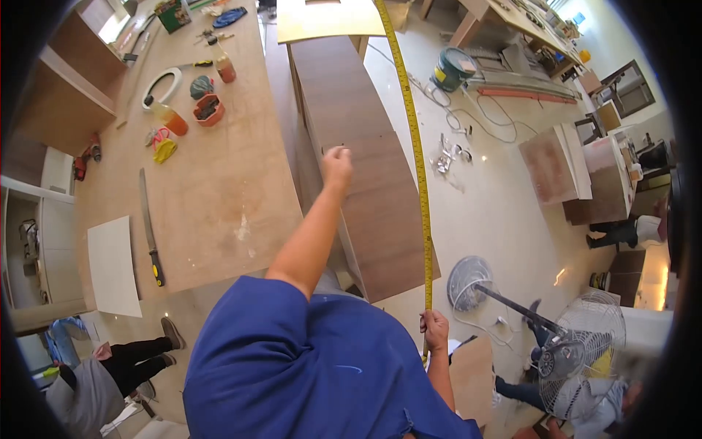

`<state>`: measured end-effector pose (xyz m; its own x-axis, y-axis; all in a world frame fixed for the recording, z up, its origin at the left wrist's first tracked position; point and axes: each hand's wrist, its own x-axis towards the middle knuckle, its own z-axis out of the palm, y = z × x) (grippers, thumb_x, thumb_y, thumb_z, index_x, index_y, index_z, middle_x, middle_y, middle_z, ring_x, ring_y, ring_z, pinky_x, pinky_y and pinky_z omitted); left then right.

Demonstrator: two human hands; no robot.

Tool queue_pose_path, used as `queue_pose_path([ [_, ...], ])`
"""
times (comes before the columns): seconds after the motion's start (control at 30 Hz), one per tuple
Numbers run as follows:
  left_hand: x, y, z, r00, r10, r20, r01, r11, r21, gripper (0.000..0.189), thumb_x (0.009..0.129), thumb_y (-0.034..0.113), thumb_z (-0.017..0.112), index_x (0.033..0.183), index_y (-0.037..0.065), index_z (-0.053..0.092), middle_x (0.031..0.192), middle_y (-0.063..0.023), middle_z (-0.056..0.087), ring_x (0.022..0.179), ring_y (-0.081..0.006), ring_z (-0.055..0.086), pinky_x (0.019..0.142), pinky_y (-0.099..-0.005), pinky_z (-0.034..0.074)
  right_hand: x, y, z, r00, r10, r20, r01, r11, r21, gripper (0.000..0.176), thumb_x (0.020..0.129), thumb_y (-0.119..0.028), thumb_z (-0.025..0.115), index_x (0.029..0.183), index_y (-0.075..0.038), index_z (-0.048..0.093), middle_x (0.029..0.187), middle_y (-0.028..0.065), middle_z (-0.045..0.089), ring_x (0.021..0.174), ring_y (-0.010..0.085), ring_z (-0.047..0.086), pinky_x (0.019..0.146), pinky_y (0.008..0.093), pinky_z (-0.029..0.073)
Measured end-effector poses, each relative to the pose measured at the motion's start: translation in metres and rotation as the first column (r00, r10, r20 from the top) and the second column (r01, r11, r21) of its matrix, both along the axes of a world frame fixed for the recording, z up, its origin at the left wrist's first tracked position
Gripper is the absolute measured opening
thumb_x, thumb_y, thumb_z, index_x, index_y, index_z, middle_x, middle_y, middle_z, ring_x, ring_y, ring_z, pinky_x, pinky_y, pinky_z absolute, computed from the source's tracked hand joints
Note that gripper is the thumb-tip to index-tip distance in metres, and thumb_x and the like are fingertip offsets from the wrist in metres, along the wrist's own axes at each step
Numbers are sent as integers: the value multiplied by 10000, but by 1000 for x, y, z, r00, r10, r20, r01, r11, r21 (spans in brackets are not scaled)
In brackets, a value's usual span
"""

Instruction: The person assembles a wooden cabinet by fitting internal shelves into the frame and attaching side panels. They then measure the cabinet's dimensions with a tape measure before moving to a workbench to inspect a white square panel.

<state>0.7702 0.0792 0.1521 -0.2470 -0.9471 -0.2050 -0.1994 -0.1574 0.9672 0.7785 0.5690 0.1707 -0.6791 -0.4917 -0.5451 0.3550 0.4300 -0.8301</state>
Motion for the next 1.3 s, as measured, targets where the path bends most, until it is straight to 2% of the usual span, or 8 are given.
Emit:
queue_pose_path([
  [0.03,7,-20,-17,988,99,118,-109,991,83,419,874,229,671,1190,-36,591,1123,-198,655,1055,-306,623,901,-370,490,1,-3,3,1000,-7,10,7,999,32,286,987,-262,548,854,-22,630,612,1,531,513,74,475,478,207,388],
  [0.1,10,-56,-73,914,110,390,-169,978,119,711,826,258,725,1385,-33,395,1304,-232,546,1202,-337,545,981,-397,458,-1,-7,11,1000,-23,19,21,995,96,288,984,-253,552,846,-17,639,618,6,542,518,75,479,482,209,392],
  [0.23,12,-66,-48,923,-154,352,19,933,359,1079,766,295,788,1500,-9,58,1431,-243,415,1306,-341,448,1063,-398,402,-1,-13,26,999,-36,-4,36,980,196,279,980,-237,554,860,-5,651,622,14,547,523,78,483,486,208,394],
  [0.37,12,-73,-55,974,-180,138,89,863,497,1056,772,287,784,1513,25,78,1450,-239,393,1320,-325,432,1063,-387,398,-2,-20,37,1000,-28,10,25,973,232,271,978,-228,555,867,-2,657,625,17,550,529,79,486,491,208,398],
  [0.57,14,-63,-72,995,-100,21,87,937,337,1021,780,254,769,1527,64,99,1464,-229,388,1328,-317,428,1083,-370,355,-7,-36,41,1000,-5,3,4,967,255,268,984,-227,551,868,-5,646,630,10,554,516,69,483,484,192,385],
  [0.77,12,-60,-79,993,-103,54,85,961,264,924,804,269,758,1505,26,206,1418,-205,456,1281,-294,473,1039,-365,391,-9,-43,46,998,-51,-22,55,963,262,274,976,-235,560,863,-5,657,624,11,554,524,68,477,491,202,391],
  [0.97,15,-65,-89,991,-102,-82,121,952,280,902,783,261,761,1474,-30,259,1383,-204,499,1248,-283,517,1025,-333,409,3,-52,49,994,-106,-30,110,956,274,277,976,-234,558,859,-2,655,628,12,556,522,72,474,495,204,392],
  [1.3,14,-64,-103,995,-76,-66,93,946,312,843,819,249,733,1467,-39,276,1336,-210,545,1213,-271,549,1014,-326,409,15,-52,41,991,-133,-8,131,959,252,266,970,-233,564,866,-5,654,628,11,553,519,69,470,491,200,381],
])
